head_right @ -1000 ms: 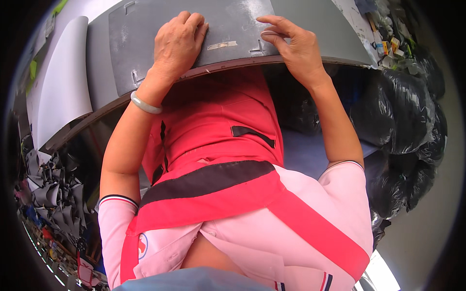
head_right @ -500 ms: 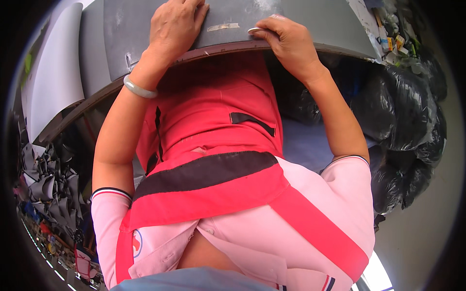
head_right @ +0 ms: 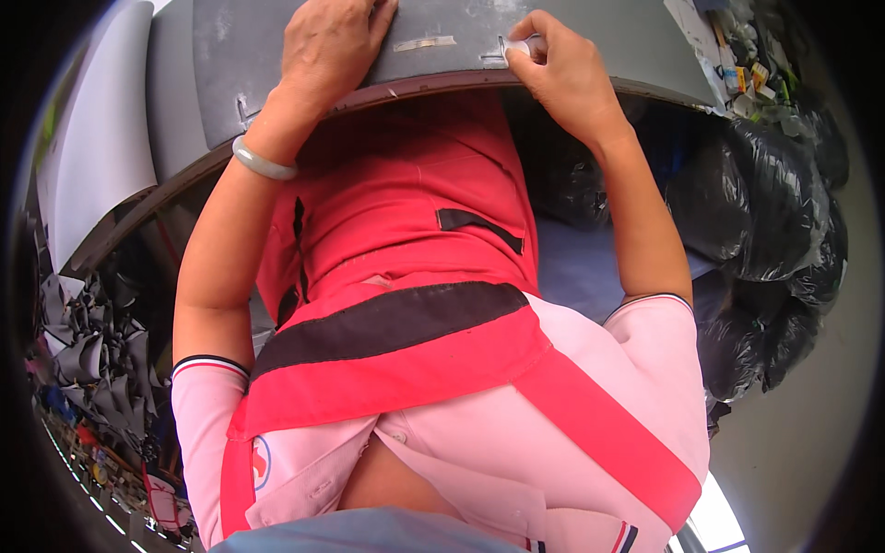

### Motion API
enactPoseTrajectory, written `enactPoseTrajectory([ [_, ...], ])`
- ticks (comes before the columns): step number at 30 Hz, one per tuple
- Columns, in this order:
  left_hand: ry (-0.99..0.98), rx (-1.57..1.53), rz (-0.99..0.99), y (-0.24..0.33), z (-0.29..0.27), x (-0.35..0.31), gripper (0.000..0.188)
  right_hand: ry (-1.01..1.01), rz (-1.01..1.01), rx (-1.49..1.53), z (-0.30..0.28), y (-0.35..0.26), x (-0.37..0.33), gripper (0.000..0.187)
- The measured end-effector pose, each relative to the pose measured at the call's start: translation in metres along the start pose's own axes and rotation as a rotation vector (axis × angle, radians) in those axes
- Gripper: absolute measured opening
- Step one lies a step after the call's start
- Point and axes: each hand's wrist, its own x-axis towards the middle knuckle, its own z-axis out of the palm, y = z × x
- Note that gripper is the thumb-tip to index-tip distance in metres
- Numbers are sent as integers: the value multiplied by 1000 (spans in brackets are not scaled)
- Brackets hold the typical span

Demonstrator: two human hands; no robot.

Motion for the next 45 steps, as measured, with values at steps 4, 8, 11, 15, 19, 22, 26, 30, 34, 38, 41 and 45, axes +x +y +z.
enactPoseTrajectory([
  [4,-227,-1,-105,2,-8,5,18,-63,-15,36,-27,-8,17,24],
  [8,-30,48,-14,-6,7,0,18,146,-118,45,-33,-9,78,17],
  [11,-120,112,-50,-4,8,-2,35,296,-277,-86,-29,-13,124,15],
  [15,-183,157,-73,-3,9,-3,40,303,-392,-177,-21,-3,175,16],
  [19,-188,160,-80,-2,8,-4,40,272,-518,-213,-13,-5,197,16],
  [22,-185,143,-83,-2,7,-2,40,305,-651,-333,-10,-2,206,15],
  [26,-178,127,-93,-3,8,-4,40,207,-429,-238,-19,-7,201,15],
  [30,-163,112,-92,-3,10,-5,40,230,-115,31,-18,-20,188,17],
  [34,-164,111,-87,-3,9,-4,40,382,-295,-162,-7,-8,199,19],
  [38,-147,100,-91,-3,10,-4,39,101,-239,-416,-31,-18,207,22],
  [41,-147,112,-87,-2,12,-3,39,150,-144,-122,-36,-40,192,23],
  [45,-135,130,-89,-5,14,-6,39,60,-276,100,2,-75,201,19],
])
